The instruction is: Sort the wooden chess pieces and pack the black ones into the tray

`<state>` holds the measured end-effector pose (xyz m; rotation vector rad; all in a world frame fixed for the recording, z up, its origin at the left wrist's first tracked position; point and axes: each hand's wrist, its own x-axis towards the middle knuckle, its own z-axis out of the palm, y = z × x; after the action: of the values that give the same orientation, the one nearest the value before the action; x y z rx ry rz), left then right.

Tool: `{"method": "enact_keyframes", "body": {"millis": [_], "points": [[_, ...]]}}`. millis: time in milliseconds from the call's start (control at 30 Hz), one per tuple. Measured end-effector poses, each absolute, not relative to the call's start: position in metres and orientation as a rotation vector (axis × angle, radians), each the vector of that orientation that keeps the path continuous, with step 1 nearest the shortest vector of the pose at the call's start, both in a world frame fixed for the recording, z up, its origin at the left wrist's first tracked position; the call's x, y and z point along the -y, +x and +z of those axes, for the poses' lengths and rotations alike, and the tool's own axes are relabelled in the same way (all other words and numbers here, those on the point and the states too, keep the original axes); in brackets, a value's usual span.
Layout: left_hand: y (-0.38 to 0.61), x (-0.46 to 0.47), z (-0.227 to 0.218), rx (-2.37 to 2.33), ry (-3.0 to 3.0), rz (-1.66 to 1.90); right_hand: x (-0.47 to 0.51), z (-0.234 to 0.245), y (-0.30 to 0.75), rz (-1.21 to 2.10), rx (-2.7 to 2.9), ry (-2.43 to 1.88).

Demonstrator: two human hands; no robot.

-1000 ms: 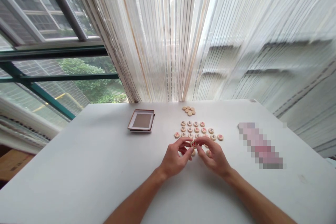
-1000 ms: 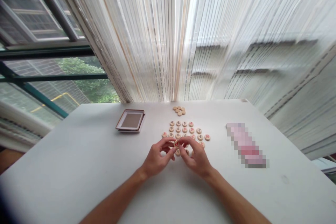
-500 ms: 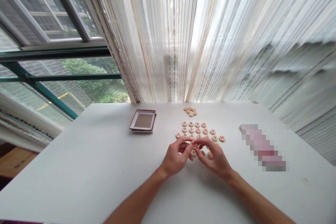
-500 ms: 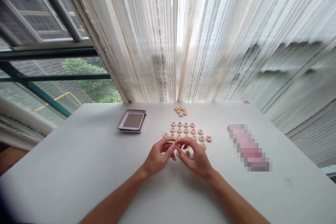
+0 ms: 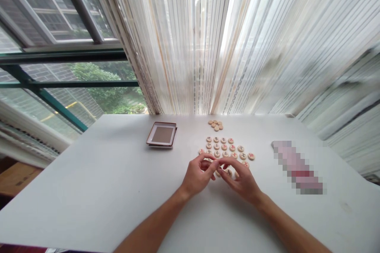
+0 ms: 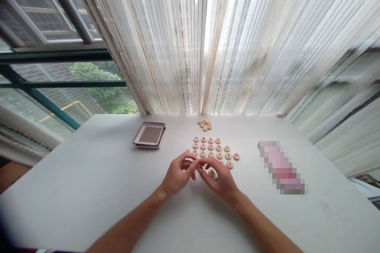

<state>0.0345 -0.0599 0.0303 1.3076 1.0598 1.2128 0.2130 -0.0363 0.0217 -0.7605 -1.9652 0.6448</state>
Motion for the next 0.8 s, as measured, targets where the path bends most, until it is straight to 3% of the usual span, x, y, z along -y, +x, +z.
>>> {"method": "enact_keyframes", "body": {"millis": [800], "points": [[0.0364,0.0626,0.0261,-0.956,1.343,1.177,0.0344,0.0206,0.2165,0.672,1.875,-0.821]]}}
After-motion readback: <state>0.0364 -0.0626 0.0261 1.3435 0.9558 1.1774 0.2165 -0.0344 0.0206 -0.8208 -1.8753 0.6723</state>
